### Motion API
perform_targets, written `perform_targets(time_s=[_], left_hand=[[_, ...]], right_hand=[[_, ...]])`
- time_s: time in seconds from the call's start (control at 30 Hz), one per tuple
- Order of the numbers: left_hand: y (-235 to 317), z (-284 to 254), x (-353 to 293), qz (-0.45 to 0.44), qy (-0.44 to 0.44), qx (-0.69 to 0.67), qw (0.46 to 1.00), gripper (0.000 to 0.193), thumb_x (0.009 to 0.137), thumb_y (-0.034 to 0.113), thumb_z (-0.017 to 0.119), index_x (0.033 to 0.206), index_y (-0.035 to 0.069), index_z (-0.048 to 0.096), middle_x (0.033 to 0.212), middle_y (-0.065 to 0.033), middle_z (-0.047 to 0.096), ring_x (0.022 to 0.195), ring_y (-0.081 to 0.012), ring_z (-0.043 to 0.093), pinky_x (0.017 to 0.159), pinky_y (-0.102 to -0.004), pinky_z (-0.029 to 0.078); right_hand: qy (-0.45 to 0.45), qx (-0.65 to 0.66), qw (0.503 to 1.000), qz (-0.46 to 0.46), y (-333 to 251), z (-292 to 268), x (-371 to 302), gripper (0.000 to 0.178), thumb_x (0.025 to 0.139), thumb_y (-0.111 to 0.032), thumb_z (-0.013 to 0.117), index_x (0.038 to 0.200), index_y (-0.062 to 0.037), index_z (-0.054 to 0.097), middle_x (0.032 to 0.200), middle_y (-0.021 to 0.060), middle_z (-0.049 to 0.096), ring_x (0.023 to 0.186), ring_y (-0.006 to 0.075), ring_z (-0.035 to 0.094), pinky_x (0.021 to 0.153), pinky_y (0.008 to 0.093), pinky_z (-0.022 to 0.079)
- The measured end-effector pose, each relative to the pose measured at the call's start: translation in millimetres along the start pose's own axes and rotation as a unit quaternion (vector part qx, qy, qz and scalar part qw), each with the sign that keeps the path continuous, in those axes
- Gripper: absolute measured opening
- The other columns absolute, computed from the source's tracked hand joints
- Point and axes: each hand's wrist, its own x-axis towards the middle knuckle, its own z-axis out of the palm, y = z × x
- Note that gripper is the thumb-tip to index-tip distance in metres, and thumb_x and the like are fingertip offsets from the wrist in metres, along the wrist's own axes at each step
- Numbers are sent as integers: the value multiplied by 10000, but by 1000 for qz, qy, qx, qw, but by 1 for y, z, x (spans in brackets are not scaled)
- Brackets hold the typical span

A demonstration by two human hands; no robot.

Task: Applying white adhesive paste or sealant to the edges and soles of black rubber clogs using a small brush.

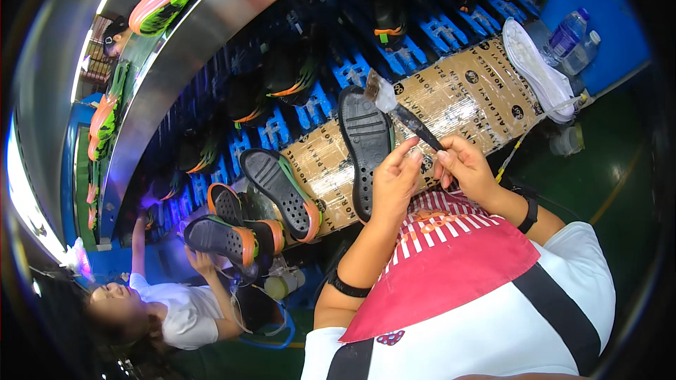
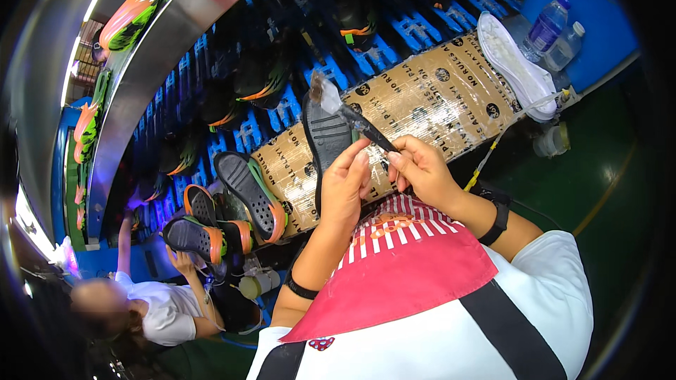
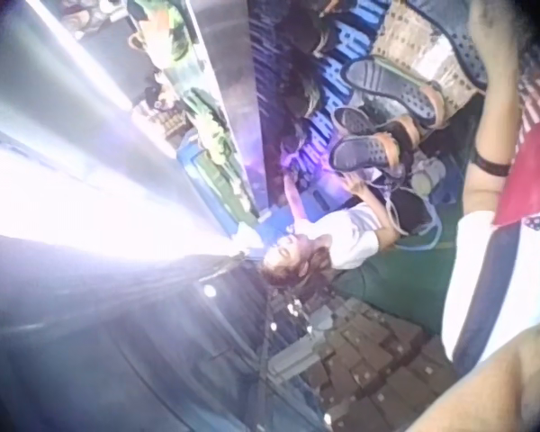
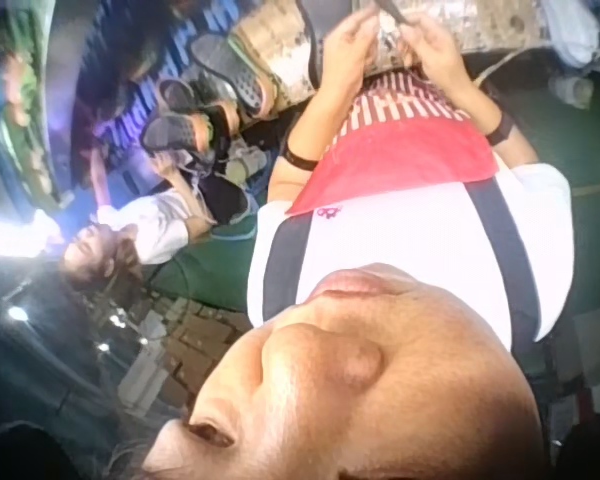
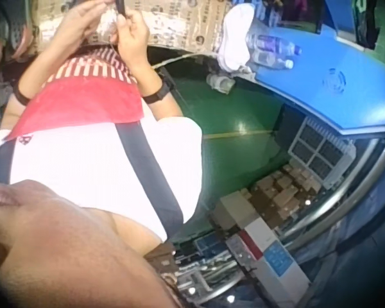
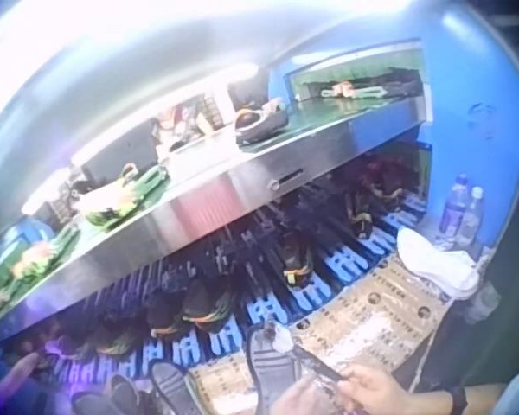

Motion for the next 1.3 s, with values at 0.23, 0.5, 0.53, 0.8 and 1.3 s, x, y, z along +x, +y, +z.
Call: perform_targets(time_s=[0.23,0.5,0.53,0.8,1.3], left_hand=[[-11,12,30,-40,-24,10,999,165,822,190,606,790,31,573,578,19,506,454,-38,420,408,-180,296],[17,10,55,68,139,-155,976,195,837,226,583,732,88,493,597,-14,526,512,-105,516,488,-210,420],[20,15,54,74,128,-174,974,190,840,227,579,744,89,490,615,-13,525,533,-109,519,508,-215,427],[-6,57,30,19,26,-182,983,171,868,241,529,845,78,483,685,-6,517,614,-112,511,569,-216,428],[10,38,56,99,147,-135,975,182,860,228,545,807,63,491,679,-44,559,608,-130,550,559,-214,426]], right_hand=[[26,-36,999,-7,10,-16,-10,141,859,-101,503,942,10,527,638,19,551,507,52,481,484,179,388],[66,-256,916,-302,-3,-23,-22,127,756,-36,581,872,15,578,715,93,583,562,185,552,554,266,429],[-20,-260,929,-264,-3,-23,-24,122,762,-43,578,868,18,583,720,96,593,562,190,560,554,272,433],[81,110,971,-197,20,-12,-3,585,854,-220,522,1318,21,259,1217,137,395,1055,169,440,851,263,385],[5,-221,912,-344,3,-19,-38,170,749,-65,610,891,29,613,694,107,600,593,217,577,535,291,450]])
